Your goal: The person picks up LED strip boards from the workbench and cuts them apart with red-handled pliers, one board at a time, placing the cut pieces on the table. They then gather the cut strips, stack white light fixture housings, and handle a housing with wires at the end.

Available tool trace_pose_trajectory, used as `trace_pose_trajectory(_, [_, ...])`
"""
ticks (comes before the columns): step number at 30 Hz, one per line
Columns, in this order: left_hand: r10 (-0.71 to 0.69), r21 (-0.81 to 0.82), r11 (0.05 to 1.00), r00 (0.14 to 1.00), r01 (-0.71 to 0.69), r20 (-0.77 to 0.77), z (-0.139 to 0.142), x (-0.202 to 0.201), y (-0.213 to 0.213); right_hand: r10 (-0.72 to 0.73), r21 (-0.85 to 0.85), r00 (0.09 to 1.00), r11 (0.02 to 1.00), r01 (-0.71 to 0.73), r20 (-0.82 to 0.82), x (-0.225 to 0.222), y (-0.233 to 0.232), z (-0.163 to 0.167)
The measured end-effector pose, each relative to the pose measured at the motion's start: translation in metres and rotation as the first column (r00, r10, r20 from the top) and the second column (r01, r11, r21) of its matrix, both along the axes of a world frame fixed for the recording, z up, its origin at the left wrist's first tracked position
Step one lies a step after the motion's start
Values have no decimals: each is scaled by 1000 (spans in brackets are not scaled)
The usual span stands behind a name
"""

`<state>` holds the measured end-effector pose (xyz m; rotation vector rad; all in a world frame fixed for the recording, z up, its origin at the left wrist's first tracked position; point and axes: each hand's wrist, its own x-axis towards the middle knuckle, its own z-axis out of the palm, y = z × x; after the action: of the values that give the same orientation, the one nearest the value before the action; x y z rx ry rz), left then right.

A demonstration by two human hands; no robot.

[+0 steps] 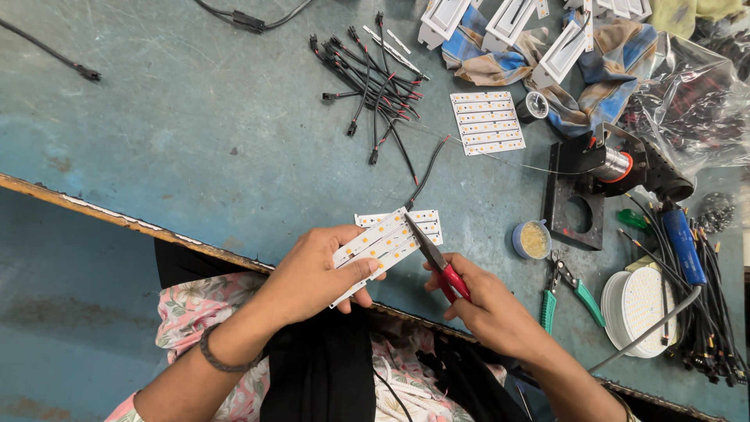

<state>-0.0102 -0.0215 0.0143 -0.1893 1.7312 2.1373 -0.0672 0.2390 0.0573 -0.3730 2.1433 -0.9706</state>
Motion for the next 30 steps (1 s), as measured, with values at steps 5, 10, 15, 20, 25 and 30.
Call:
trace_pose_trajectory(5, [8, 34, 999, 1000, -8, -1, 0, 0, 0, -12, 5, 1000, 1000, 12, 1, 0, -1, 1])
trace_pose_trajectory(10, [6, 26, 1000, 1000, -6, -11, 0, 0, 0, -11, 1, 1000, 1000, 11, -5, 0, -1, 1])
trace_pose_trajectory(15, [7, 22, 1000, 1000, -7, -4, -2, 0, 0, -24, 5, 1000, 1000, 24, 0, 0, 0, -1])
trace_pose_trajectory(20, [6, 44, 999, 1000, -5, -7, -7, 1, 3, -11, 83, 998, 996, 16, -58, -1, 2, -4])
trace_pose_trajectory(25, [25, 86, 996, 1000, -25, 4, -14, 1, 8, -7, 112, 991, 993, 23, -135, -4, 1, -8])
trace_pose_trajectory(30, [-6, 110, 994, 999, 1, 44, -26, -2, 7, 5, 176, 987, 984, 24, -163, -4, 2, -14])
